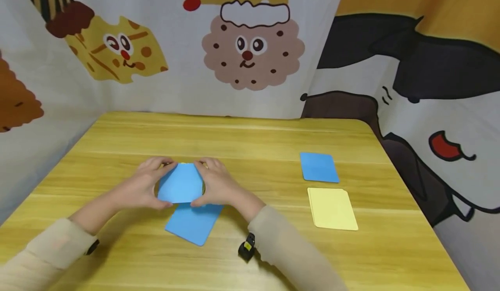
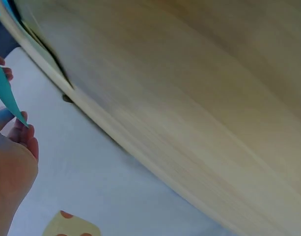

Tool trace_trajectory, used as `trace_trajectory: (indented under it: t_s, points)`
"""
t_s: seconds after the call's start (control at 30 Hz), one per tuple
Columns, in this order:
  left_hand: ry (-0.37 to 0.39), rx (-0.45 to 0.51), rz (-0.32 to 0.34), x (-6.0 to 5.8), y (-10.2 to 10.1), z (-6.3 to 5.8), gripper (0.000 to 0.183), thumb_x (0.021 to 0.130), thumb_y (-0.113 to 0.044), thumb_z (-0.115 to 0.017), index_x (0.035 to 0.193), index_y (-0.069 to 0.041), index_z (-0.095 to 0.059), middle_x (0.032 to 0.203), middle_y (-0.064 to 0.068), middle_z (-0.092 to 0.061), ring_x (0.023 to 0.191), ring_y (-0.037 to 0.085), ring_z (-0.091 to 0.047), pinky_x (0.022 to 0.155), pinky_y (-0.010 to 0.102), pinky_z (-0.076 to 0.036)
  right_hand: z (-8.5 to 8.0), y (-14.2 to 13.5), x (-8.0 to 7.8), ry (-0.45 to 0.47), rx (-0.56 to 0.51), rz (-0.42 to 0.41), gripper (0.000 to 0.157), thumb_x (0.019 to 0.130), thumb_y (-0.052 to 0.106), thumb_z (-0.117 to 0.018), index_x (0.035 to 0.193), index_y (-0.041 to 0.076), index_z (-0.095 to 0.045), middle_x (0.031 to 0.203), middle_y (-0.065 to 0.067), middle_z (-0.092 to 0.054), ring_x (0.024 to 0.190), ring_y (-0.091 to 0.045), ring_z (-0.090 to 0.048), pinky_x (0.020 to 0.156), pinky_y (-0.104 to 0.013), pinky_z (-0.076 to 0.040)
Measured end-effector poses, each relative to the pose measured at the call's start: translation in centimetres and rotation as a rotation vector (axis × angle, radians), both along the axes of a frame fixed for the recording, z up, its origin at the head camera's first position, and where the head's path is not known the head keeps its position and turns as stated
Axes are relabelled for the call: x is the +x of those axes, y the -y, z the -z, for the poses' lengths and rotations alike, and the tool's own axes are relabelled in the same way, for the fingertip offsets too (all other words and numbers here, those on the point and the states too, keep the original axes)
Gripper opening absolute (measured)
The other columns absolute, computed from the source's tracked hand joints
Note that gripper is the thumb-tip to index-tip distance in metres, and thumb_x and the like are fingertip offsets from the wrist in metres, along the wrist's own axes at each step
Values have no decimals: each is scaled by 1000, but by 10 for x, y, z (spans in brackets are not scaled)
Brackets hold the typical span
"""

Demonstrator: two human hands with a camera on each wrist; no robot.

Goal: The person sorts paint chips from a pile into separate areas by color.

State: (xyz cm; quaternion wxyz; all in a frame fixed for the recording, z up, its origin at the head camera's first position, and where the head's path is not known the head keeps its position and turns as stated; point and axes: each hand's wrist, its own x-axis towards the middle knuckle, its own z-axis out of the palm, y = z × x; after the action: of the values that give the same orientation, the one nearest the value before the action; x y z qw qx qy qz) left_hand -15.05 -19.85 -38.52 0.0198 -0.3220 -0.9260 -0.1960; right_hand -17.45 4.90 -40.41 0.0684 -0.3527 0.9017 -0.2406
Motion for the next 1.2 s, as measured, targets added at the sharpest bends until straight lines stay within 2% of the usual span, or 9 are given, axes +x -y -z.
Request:
trace_trajectory:
  t_s: [0.23,0.53,0.87,1.07,1.2]
  points:
    - [18,32,6,-1,-30,-2,105,62,-49,-84,141,7,-41,138,16,-40,128,33,-30,102,56,-24,-7,-33,3,2,-26,11,111,66,48,-84,151,4,-26,150,-11,-27,137,-27,-21,107,-46,-29]
    - [-17,-31,25,-3,-72,1,106,64,-57,-79,141,7,-41,139,15,-40,130,32,-31,105,52,-26,-10,-73,7,-16,-6,44,113,63,46,-87,150,4,-29,148,-11,-29,136,-27,-22,106,-47,-28]
    - [-52,-18,68,2,-118,4,103,65,-55,-79,138,8,-44,135,17,-43,127,31,-35,103,48,-29,-10,-118,18,4,0,66,111,64,45,-86,150,4,-29,147,-14,-30,135,-30,-24,102,-53,-32]
    - [-46,-51,86,6,-147,-1,102,66,-57,-77,138,7,-45,135,15,-44,127,29,-35,103,45,-30,-16,-146,29,27,3,92,113,63,42,-88,151,6,-27,148,-11,-28,135,-33,-25,98,-55,-36]
    - [-72,-71,106,6,-169,-10,100,66,-57,-76,138,5,-46,136,15,-44,128,29,-36,104,45,-30,-22,-168,33,-6,15,108,114,62,41,-89,151,8,-27,147,-13,-29,133,-37,-26,96,-60,-35]
